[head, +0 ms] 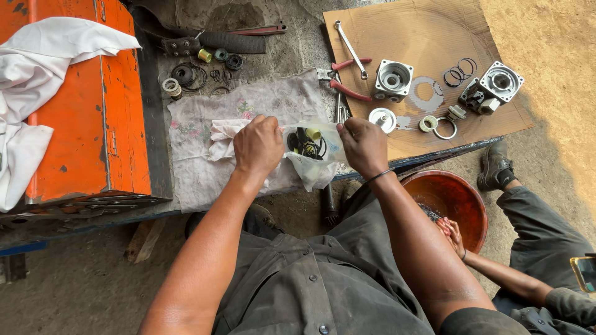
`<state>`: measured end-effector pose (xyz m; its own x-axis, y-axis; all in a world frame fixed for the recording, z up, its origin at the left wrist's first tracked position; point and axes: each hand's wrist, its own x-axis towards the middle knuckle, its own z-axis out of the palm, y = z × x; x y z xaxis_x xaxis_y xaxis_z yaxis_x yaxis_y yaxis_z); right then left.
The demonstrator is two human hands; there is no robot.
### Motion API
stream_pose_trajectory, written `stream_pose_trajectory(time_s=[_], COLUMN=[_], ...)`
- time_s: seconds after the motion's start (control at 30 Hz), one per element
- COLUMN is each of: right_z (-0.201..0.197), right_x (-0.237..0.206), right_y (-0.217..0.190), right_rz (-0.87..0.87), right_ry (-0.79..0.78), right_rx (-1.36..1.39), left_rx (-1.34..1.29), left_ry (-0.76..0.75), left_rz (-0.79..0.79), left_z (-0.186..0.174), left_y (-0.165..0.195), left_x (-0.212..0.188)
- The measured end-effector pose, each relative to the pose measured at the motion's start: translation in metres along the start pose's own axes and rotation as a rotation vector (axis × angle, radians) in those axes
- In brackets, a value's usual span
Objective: The person wipes a small metal part with a cloth, then unpacks a plastic bag containing various mechanical parts such as springs, washers, and bushings. They place the parts onto a cardboard sheet on the workbench, arranging them alongside other disassembled engine components.
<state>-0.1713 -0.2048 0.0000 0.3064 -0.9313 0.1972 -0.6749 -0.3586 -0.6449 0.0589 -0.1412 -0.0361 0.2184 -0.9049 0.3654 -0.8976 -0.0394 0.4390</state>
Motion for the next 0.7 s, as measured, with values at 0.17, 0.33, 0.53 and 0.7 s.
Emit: stream_pose_trajectory(time_s=[0.17,0.33,0.53,0.7], right_z=[-0.012,-0.011,0.024,0.049], right_x=[-0.012,-0.032,-0.014,0.001], right_y=[-0.021,-0.041,-0.024,-0.015], right_rz=[-0.410,-0.343,-0.184,-0.104], right_ry=[0.299,-0.027,-0.157,-0.179], right_rx=[-0.158,0.087,-0.206,-0.199], left_rx=[-0.121,-0.232,-0.247,-0.281], left_ry=[-0.095,-0.042,-0.098,-0.151], left_rz=[-0.075,-0.062,-0.083,-0.128], left_z=[-0.003,-0.012,-0.012,-0.006], left_y=[0.014,0.027,0.036,0.032], left_x=[-0.012,-0.020,-0.029,-0.033])
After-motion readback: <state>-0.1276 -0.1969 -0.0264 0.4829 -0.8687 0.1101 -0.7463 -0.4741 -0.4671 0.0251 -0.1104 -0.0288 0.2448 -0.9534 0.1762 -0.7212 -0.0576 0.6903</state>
